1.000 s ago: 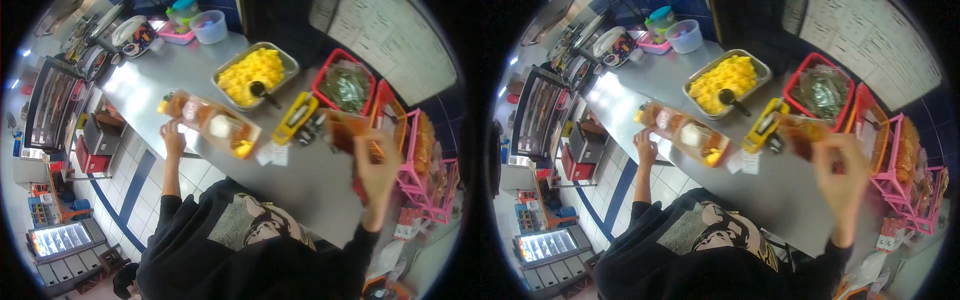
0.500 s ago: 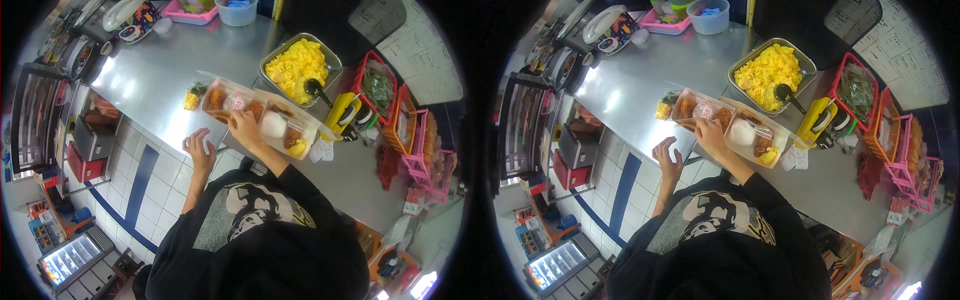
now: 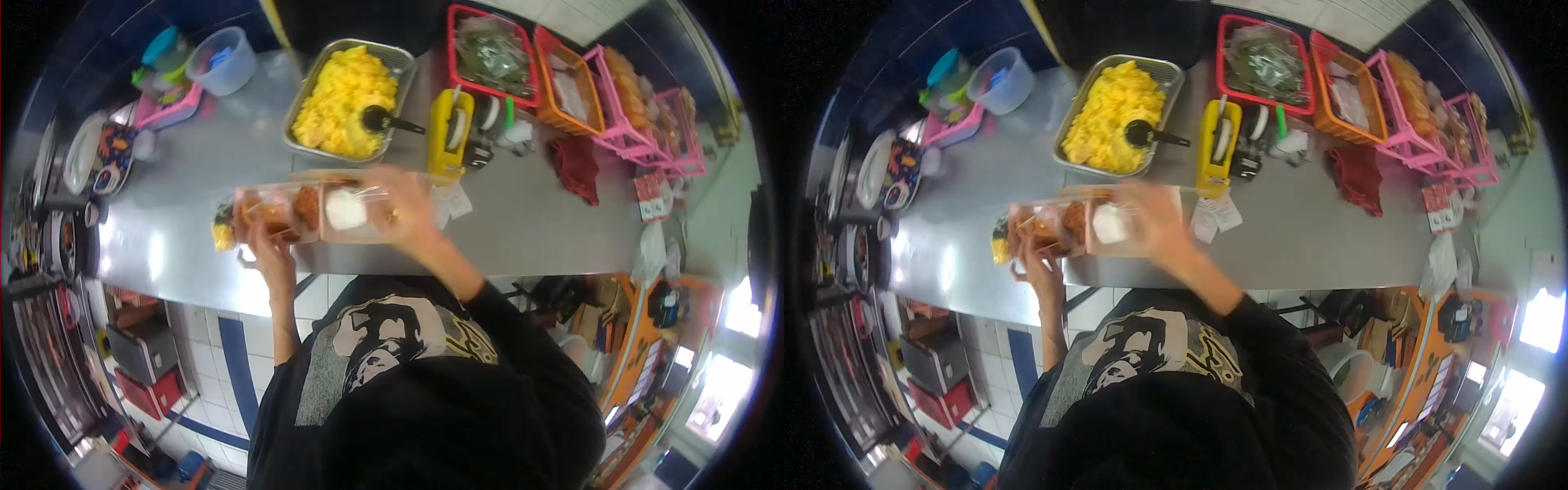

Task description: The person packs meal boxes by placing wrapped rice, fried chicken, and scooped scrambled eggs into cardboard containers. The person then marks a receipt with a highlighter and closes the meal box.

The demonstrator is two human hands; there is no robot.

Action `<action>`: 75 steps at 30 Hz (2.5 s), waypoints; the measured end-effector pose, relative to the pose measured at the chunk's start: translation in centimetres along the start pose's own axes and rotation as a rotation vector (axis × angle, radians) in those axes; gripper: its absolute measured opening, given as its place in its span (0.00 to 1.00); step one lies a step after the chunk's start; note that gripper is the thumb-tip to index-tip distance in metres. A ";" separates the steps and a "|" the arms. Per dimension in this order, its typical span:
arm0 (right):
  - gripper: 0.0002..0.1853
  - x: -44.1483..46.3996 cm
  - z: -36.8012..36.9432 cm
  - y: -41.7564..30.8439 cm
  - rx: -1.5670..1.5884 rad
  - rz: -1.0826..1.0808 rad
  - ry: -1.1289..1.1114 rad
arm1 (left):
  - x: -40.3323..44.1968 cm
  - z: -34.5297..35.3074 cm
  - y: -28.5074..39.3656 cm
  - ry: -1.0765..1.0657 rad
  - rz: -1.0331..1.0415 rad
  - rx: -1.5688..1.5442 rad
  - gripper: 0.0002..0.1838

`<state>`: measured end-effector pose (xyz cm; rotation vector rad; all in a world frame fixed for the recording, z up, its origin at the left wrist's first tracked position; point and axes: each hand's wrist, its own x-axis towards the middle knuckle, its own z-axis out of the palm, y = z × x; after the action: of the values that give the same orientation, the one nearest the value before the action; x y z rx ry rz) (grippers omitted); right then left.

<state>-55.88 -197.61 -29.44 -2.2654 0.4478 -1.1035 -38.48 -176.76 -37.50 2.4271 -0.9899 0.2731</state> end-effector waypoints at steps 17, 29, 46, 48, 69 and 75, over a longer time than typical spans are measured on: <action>0.13 -8.3 -33.1 38.7 -1.171 0.822 -0.090 | 2.6 -1.0 7.4 0.492 -0.101 0.286 0.22; 0.19 3.8 -16.8 27.0 -0.691 0.355 0.007 | -5.0 2.5 19.0 0.018 0.307 -0.948 0.23; 0.12 -12.9 -9.5 -0.6 0.604 0.939 0.207 | -5.3 0.9 22.4 -1.017 0.292 -0.749 0.18; 0.11 -12.9 -11.0 -0.2 0.481 1.019 0.371 | -4.7 -0.1 21.1 -1.072 0.354 -0.759 0.18; 0.13 -13.6 -0.7 10.8 0.610 0.795 1.064 | -8.1 10.6 17.9 -0.592 0.865 -0.497 0.20; 0.12 -14.1 -0.2 9.8 0.486 0.733 0.989 | -8.2 11.0 17.4 -0.571 0.877 -0.563 0.20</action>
<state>-64.99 -197.99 -43.97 -0.8716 1.1205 -1.5983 -56.53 -188.24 -43.33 1.4548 -2.0222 -0.3960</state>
